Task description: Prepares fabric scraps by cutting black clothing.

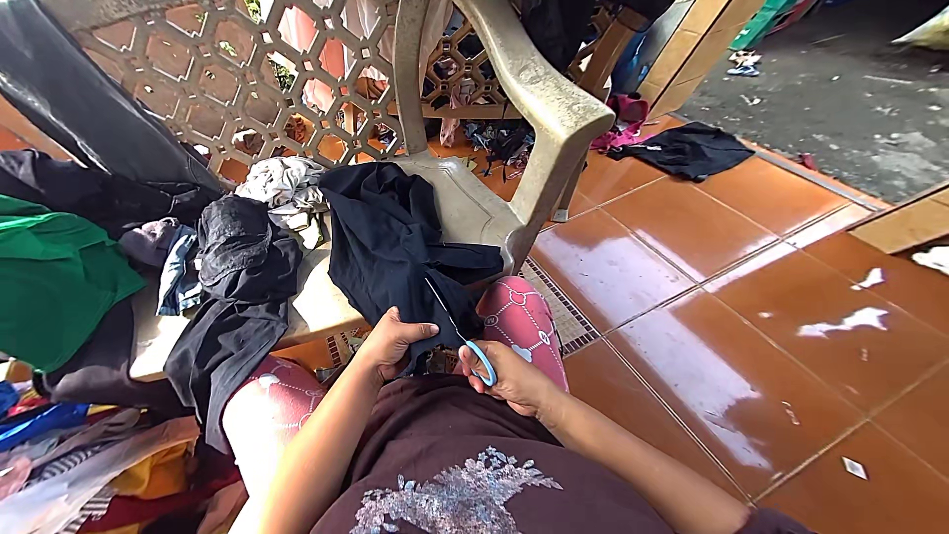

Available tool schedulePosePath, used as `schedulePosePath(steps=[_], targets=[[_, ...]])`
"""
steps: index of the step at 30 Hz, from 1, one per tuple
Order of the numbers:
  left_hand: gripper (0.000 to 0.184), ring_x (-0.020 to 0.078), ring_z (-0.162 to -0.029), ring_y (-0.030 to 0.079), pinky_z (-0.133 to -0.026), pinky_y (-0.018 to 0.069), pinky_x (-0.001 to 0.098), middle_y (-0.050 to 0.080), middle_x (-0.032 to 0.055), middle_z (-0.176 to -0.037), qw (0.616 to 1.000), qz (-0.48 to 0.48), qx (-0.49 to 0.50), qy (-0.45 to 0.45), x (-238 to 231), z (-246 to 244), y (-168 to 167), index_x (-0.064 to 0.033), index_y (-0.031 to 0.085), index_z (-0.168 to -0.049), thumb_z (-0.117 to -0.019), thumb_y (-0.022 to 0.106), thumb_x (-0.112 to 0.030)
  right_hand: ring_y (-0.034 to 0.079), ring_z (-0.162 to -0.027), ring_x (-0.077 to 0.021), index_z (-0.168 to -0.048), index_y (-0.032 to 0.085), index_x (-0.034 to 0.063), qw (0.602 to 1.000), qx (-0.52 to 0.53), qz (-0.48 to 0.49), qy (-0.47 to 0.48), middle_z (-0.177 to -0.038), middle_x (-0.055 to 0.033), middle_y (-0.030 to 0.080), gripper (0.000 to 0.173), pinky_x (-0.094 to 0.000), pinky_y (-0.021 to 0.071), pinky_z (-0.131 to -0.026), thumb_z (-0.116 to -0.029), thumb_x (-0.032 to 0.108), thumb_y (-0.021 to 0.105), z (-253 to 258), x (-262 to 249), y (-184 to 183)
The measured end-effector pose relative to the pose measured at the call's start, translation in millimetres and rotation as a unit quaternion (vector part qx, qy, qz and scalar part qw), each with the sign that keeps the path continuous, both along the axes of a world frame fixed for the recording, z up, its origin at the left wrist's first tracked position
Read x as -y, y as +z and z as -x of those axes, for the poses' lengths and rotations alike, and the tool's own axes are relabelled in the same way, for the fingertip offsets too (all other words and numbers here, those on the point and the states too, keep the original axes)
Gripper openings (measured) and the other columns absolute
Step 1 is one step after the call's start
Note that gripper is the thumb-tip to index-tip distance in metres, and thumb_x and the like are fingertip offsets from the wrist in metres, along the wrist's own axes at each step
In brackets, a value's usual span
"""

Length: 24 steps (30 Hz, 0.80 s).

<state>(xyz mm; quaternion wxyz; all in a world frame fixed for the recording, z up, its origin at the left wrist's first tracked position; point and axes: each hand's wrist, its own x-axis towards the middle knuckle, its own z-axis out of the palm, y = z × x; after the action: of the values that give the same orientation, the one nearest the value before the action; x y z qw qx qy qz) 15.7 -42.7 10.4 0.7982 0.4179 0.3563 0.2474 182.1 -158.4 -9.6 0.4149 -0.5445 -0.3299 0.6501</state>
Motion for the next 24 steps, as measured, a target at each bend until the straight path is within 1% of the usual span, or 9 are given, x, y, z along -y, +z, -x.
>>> schedulePosePath(steps=[3, 5, 7, 9, 11, 14, 17, 19, 24], targets=[[0.033, 0.0143, -0.082, 0.072, -0.076, 0.0617, 0.0306, 0.073, 0.0073, -0.094, 1.000, 0.000, 0.003, -0.002, 0.6, 1.7, -1.1, -0.0016, 0.054, -0.111, -0.0853, 0.060, 0.018, 0.042, -0.045, 0.0040, -0.084, 0.057, 0.0116, 1.000, -0.004, 0.003, -0.006, -0.060, 0.0096, 0.053, 0.027, -0.0113, 0.0329, -0.044, -0.1085, 0.021, 0.048, 2.0, 2.0, 0.9], [0.033, 0.0147, -0.084, 0.073, -0.078, 0.0619, 0.0313, 0.073, 0.0078, -0.094, 1.000, 0.000, 0.009, -0.006, 0.7, 2.6, -1.5, -0.0012, 0.055, -0.111, -0.0851, 0.059, 0.019, 0.042, -0.045, 0.0041, -0.084, 0.058, 0.0117, 1.000, -0.015, 0.005, -0.009, -0.060, 0.0096, 0.053, 0.028, -0.0111, 0.0333, -0.043, -0.1083, 0.020, 0.049, 2.7, 2.7, 0.5], [0.031, 0.0148, -0.084, 0.073, -0.079, 0.0618, 0.0319, 0.074, 0.0078, -0.093, 1.000, -0.003, 0.015, -0.011, 0.5, 3.6, -2.6, -0.0008, 0.058, -0.109, -0.0846, 0.059, 0.019, 0.043, -0.045, 0.0039, -0.084, 0.058, 0.0111, 1.000, -0.020, 0.007, -0.006, -0.060, 0.0091, 0.054, 0.027, -0.0111, 0.0338, -0.044, -0.1076, 0.019, 0.050, 2.4, 2.0, -0.2], [0.029, 0.0145, -0.084, 0.073, -0.080, 0.0618, 0.0318, 0.075, 0.0074, -0.092, 1.000, -0.011, 0.014, -0.021, 0.7, 4.5, -3.0, -0.0007, 0.060, -0.106, -0.0842, 0.060, 0.019, 0.041, -0.044, 0.0042, -0.085, 0.058, 0.0104, 1.000, -0.024, 0.016, 0.006, -0.060, 0.0084, 0.055, 0.028, -0.0109, 0.0318, -0.042, -0.1083, 0.022, 0.049, 1.5, 0.1, -0.1], [0.029, 0.0143, -0.085, 0.073, -0.082, 0.0617, 0.0320, 0.075, 0.0071, -0.092, 0.999, -0.020, 0.007, -0.037, 0.1, 5.4, -3.9, -0.0006, 0.061, -0.105, -0.0839, 0.061, 0.019, 0.038, -0.042, 0.0049, -0.085, 0.057, 0.0107, 0.999, -0.041, 0.022, 0.022, -0.059, 0.0080, 0.054, 0.034, -0.0103, 0.0285, -0.040, -0.1103, 0.029, 0.043, 1.1, -2.2, 0.9], [0.028, 0.0139, -0.086, 0.073, -0.083, 0.0614, 0.0318, 0.075, 0.0067, -0.092, 0.998, -0.033, -0.005, -0.053, 0.4, 5.7, -6.0, -0.0004, 0.062, -0.104, -0.0834, 0.062, 0.019, 0.037, -0.041, 0.0045, -0.086, 0.056, 0.0110, 0.998, -0.051, 0.035, 0.031, -0.060, 0.0075, 0.052, 0.037, -0.0104, 0.0279, -0.040, -0.1113, 0.032, 0.039, 2.2, -7.5, 3.2], [0.028, 0.0142, -0.086, 0.073, -0.084, 0.0612, 0.0322, 0.075, 0.0069, -0.093, 0.997, -0.043, -0.014, -0.065, -0.4, 7.2, -8.2, 0.0000, 0.064, -0.104, -0.0829, 0.064, 0.018, 0.036, -0.041, 0.0043, -0.089, 0.055, 0.0119, 0.997, -0.048, 0.041, 0.034, -0.061, 0.0073, 0.053, 0.035, -0.0105, 0.0279, -0.040, -0.1112, 0.035, 0.040, 2.6, -14.9, 3.2], [0.028, 0.0143, -0.087, 0.073, -0.084, 0.0611, 0.0323, 0.075, 0.0070, -0.093, 0.996, -0.046, -0.018, -0.068, -0.8, 8.1, -8.2, 0.0002, 0.063, -0.105, -0.0829, 0.065, 0.018, 0.034, -0.041, 0.0038, -0.088, 0.054, 0.0126, 0.998, -0.042, 0.043, 0.037, -0.061, 0.0071, 0.052, 0.036, -0.0114, 0.0265, -0.040, -0.1111, 0.036, 0.040, 3.3, -19.4, 4.1], [0.028, 0.0146, -0.085, 0.073, -0.083, 0.0614, 0.0322, 0.075, 0.0077, -0.092, 0.998, -0.040, -0.020, -0.045, -0.2, 8.1, -6.6, 0.0007, 0.063, -0.104, -0.0827, 0.064, 0.018, 0.033, -0.040, 0.0032, -0.089, 0.053, 0.0122, 0.999, -0.026, 0.036, 0.014, -0.059, 0.0075, 0.049, 0.032, -0.0121, 0.0263, -0.039, -0.1104, 0.033, 0.044, 10.6, -23.1, 6.2]])
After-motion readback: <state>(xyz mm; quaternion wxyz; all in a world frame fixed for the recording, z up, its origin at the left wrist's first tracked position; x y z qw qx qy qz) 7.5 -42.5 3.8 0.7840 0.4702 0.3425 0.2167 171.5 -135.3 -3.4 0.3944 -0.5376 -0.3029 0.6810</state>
